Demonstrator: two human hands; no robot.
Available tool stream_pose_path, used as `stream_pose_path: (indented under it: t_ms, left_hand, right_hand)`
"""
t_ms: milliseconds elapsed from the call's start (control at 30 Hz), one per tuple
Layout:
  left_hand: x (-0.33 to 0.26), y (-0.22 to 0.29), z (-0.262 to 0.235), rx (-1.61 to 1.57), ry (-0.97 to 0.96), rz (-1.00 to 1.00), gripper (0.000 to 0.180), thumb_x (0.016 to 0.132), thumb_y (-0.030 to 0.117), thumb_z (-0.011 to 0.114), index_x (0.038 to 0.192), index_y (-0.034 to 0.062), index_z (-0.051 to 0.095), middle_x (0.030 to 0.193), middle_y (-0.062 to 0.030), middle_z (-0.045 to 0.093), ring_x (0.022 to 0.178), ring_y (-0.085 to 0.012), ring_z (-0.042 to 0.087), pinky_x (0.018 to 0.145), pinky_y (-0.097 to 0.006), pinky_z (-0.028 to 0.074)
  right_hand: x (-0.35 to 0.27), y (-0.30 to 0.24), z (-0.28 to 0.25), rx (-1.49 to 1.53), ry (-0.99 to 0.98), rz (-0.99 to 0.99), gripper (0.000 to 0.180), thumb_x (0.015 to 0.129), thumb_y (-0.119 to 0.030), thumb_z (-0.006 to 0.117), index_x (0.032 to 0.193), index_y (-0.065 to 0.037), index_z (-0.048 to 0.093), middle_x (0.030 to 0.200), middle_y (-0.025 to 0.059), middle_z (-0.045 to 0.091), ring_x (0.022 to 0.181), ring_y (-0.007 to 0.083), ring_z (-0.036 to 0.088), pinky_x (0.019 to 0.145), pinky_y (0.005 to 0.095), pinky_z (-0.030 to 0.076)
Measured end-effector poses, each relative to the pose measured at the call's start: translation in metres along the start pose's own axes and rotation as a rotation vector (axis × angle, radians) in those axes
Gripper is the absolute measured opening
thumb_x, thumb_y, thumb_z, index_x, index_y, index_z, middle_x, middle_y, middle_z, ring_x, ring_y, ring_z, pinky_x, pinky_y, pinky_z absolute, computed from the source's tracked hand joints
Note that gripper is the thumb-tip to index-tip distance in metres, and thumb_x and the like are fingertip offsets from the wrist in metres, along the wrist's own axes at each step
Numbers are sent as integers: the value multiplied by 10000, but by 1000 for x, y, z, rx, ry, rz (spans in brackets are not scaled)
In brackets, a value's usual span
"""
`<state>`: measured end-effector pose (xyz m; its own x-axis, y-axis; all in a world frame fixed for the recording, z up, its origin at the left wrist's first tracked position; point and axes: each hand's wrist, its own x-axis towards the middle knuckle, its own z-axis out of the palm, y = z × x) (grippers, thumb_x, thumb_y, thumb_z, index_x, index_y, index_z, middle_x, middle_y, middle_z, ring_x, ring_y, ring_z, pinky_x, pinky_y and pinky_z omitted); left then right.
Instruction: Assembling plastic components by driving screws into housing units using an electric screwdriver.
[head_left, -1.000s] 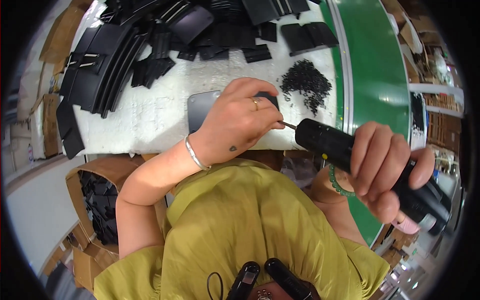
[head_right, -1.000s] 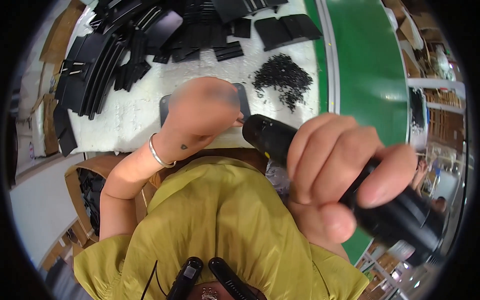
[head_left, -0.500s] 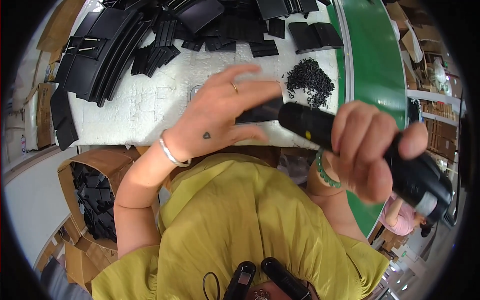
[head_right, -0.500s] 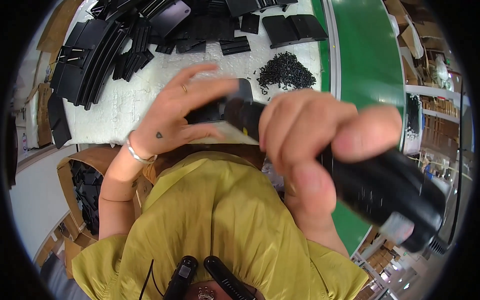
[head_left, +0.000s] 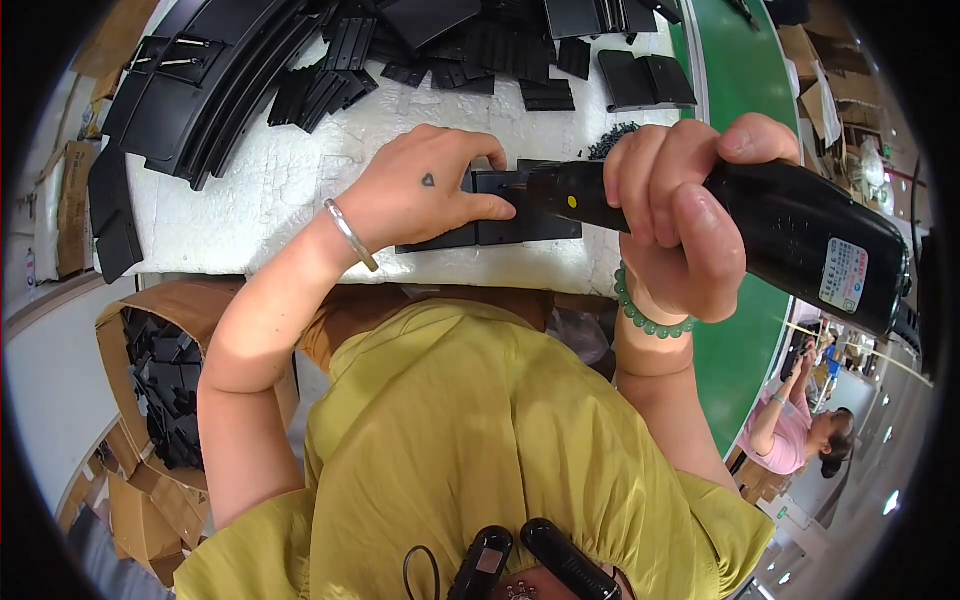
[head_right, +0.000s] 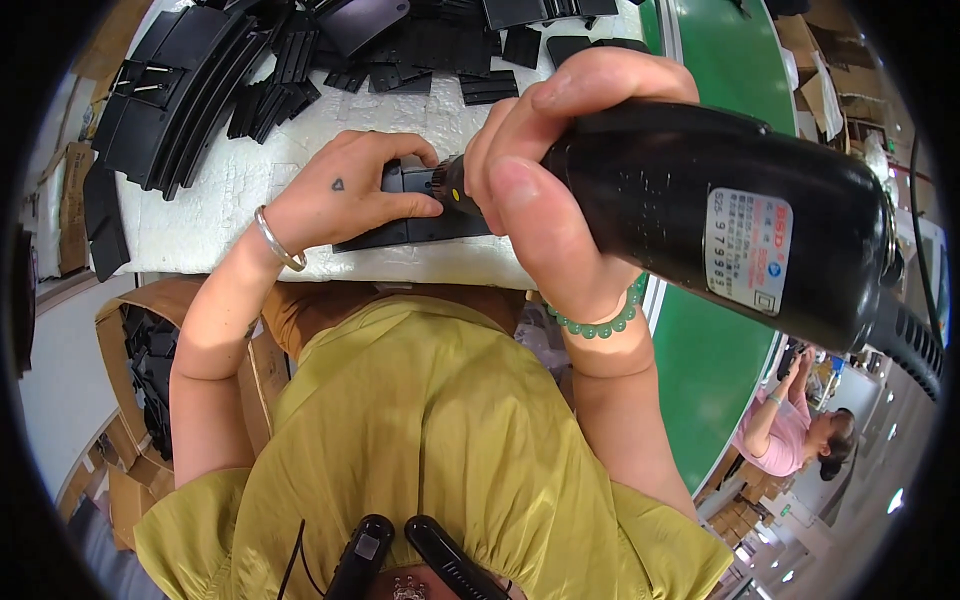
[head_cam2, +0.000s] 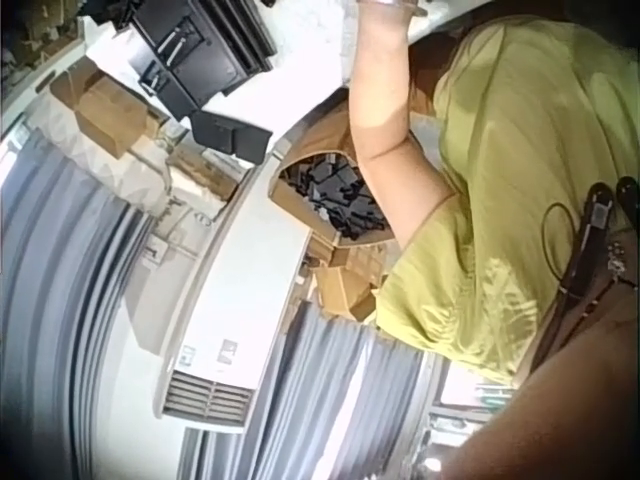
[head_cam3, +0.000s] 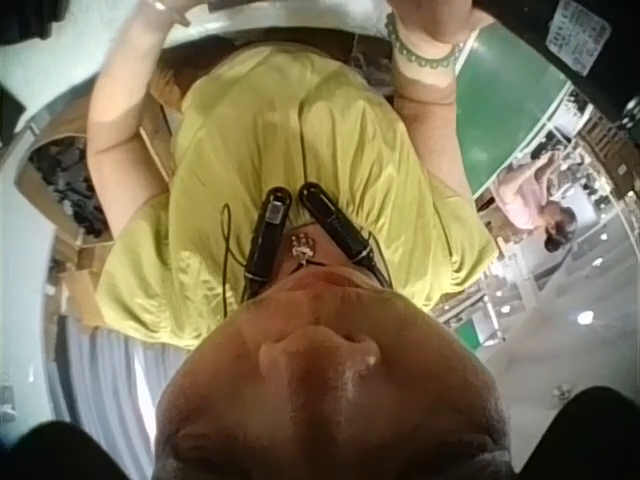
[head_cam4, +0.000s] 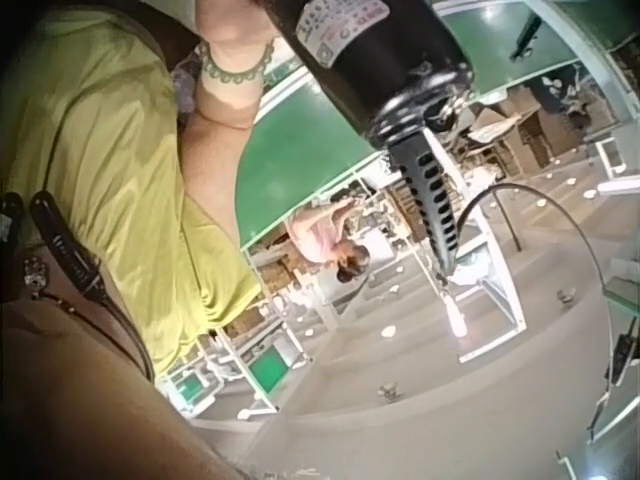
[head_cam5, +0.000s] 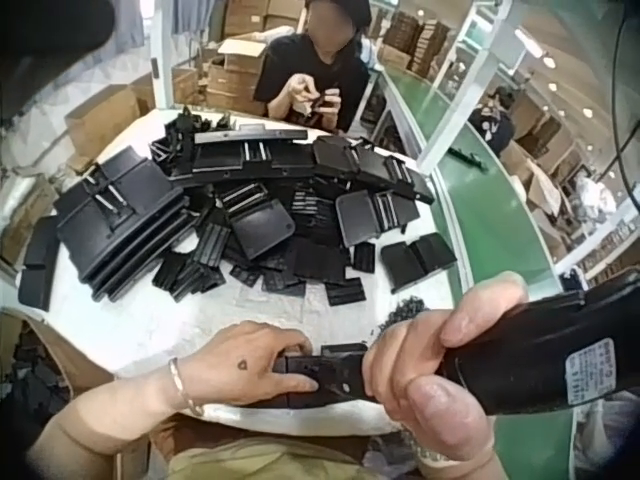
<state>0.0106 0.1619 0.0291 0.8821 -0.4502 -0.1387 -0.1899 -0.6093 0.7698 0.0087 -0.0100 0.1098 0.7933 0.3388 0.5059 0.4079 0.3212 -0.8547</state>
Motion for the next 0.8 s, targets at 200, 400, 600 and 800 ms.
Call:
stream_pose_path:
  t_ms: [200,400,600,800]
  left_hand:
    - [0,0,1,-18,-5,-28,404,704,374,689,971,80,616,807,-134,616,869,-319,571,766,-379,445]
    - [-2,2,2,-23,-1,-46,404,711,373,680,984,82,610,874,-123,626,913,-311,563,789,-379,443]
    - [-2,-1,5,-28,42,-5,386,712,372,679,962,84,612,888,-120,630,926,-309,564,789,-379,444]
    - [1,-6,7,-27,45,17,380,708,367,679,959,91,610,879,-125,627,925,-313,561,787,-382,441]
  right_hand:
    - [6,3,10,-45,-33,36,313,751,-60,463,1052,-79,376,563,13,387,449,110,369,523,294,369]
    - [11,6,15,-103,-70,57,244,757,-29,504,956,-61,367,570,26,406,454,114,367,481,280,362]
    - [10,10,17,-134,-105,60,282,753,-17,572,937,-63,364,573,30,418,455,122,375,461,277,355]
    - [10,8,12,-251,-157,73,296,758,-36,597,915,-70,349,578,34,414,457,129,375,458,273,353]
